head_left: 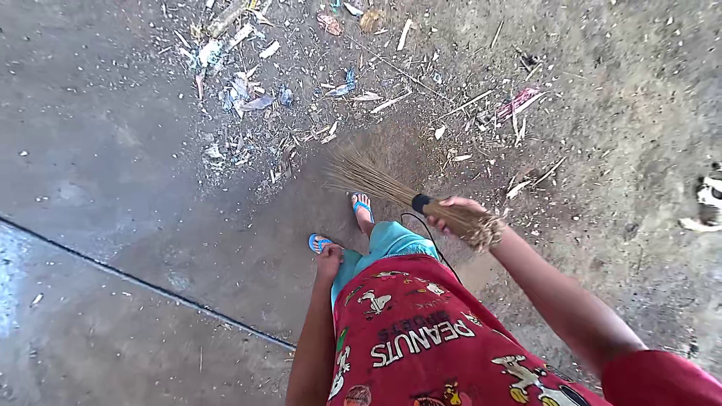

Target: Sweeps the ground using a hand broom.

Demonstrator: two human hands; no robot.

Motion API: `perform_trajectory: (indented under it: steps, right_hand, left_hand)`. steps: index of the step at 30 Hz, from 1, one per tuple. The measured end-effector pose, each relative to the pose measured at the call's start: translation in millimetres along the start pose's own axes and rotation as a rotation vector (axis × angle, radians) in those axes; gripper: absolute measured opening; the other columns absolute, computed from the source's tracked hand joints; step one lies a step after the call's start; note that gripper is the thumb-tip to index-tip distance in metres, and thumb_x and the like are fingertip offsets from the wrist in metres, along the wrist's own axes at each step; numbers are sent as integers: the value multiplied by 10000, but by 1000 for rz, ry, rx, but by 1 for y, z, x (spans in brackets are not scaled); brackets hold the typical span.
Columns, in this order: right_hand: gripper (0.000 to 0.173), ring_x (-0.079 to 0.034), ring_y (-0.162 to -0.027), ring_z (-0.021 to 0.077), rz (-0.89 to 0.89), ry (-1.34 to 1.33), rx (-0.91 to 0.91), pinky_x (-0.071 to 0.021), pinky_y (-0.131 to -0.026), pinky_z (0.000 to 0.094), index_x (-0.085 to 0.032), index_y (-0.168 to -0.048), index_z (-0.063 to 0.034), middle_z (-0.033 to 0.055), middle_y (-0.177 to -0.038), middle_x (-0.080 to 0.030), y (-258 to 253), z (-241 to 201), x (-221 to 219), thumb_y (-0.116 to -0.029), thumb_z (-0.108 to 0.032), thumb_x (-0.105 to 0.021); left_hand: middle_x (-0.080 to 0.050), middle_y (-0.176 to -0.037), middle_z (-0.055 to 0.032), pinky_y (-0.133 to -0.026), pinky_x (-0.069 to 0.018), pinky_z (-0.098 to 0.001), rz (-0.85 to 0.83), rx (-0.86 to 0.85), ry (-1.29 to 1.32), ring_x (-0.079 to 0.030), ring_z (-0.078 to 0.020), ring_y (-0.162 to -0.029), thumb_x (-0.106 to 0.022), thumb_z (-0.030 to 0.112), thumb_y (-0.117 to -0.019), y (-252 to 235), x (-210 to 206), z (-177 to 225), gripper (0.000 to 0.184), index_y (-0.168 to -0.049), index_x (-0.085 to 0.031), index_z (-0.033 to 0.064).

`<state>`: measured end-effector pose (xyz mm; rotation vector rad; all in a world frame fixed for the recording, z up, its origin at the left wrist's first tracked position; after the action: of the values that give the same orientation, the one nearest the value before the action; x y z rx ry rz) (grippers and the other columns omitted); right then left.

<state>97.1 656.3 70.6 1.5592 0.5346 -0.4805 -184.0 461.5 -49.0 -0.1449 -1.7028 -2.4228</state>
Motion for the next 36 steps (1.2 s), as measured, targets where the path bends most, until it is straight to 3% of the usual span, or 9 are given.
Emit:
perform_trajectory:
  steps: [7,10,13,17,21,24,27,31,36]
  right_hand:
    - [352,-658,-589,125,565,118,308,-546,-501,247,-574,-1004,-121,41,-739,-670,69,-113,134,-1046,-320,-287]
    - [255,-615,-599,101,859,215,384,-528,-526,281,-553,-1000,-143,1,-739,-627,70,-115,109,-1030,-332,-385]
    - [437,-622,-818,237,1067,428,308,-534,-743,474,-611,-1205,8,153,-980,-653,38,-68,57,-963,-357,-624]
    - [284,-632,-747,180,829,468,214,-546,-704,374,-608,-1148,0,111,-882,-645,-22,-12,-39,-1015,-251,-605]
    - [288,-676,-768,173,280,347,1,-588,-720,362,-593,-1154,-59,77,-894,-674,-78,45,-113,-1028,-304,-511]
    - [338,-692,-729,160,-231,153,-233,-610,-698,326,-561,-1028,-88,57,-830,-672,-121,90,-170,-1064,-340,-338]
    - [430,-682,-696,148,-475,133,-306,-589,-648,285,-610,-1001,-63,62,-819,-677,-159,116,-206,-1052,-375,-318]
    - [377,-663,-682,128,-552,270,-318,-578,-617,279,-602,-1017,-92,46,-826,-654,-205,137,-210,-1061,-367,-349]
    - [304,-657,-674,106,-95,206,-76,-556,-583,241,-636,-996,-115,31,-823,-680,-178,29,-126,-987,-346,-439]
  left_hand:
    - [-671,-1187,-191,-789,-537,-426,56,6,63,-670,-249,-935,-360,178,-1114,1,22,4,370,-1390,-513,-14]
    - [-689,-1142,-181,-772,-539,-417,126,-1,141,-675,-232,-905,-360,166,-1107,3,39,-9,363,-1371,-528,-18]
    - [-665,-1177,-217,-802,-522,-449,152,93,169,-655,-271,-939,-362,190,-1117,6,47,-32,382,-1389,-514,-31]
    - [-662,-1188,-232,-852,-506,-424,179,91,174,-643,-254,-976,-397,205,-1116,14,45,-38,383,-1351,-527,-68]
    - [-685,-1126,-199,-932,-510,-428,272,-66,164,-654,-233,-1007,-435,164,-1079,22,52,-32,343,-1274,-594,-69]
    - [-694,-1018,-141,-793,-516,-321,294,-100,245,-627,-130,-837,-439,140,-1074,27,54,-38,315,-1250,-598,-68]
    - [-665,-1045,-178,-856,-526,-335,263,-87,321,-630,-155,-885,-440,109,-1074,36,58,-43,312,-1257,-582,-100]
    - [-662,-1016,-162,-851,-523,-308,265,-67,353,-627,-134,-873,-438,80,-1056,30,75,-63,291,-1221,-586,-109]
    - [-664,-1143,-193,-805,-536,-375,123,40,290,-648,-206,-894,-379,153,-1104,12,113,-57,357,-1348,-538,-53]
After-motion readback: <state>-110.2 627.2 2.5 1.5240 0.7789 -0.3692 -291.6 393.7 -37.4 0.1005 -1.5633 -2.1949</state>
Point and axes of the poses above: each hand's wrist, its own y-axis away from the middle knuckle, its own x-axis out of the back of the hand, z = x × y, the point moved 9 cm from there along -y, towards the middle knuckle
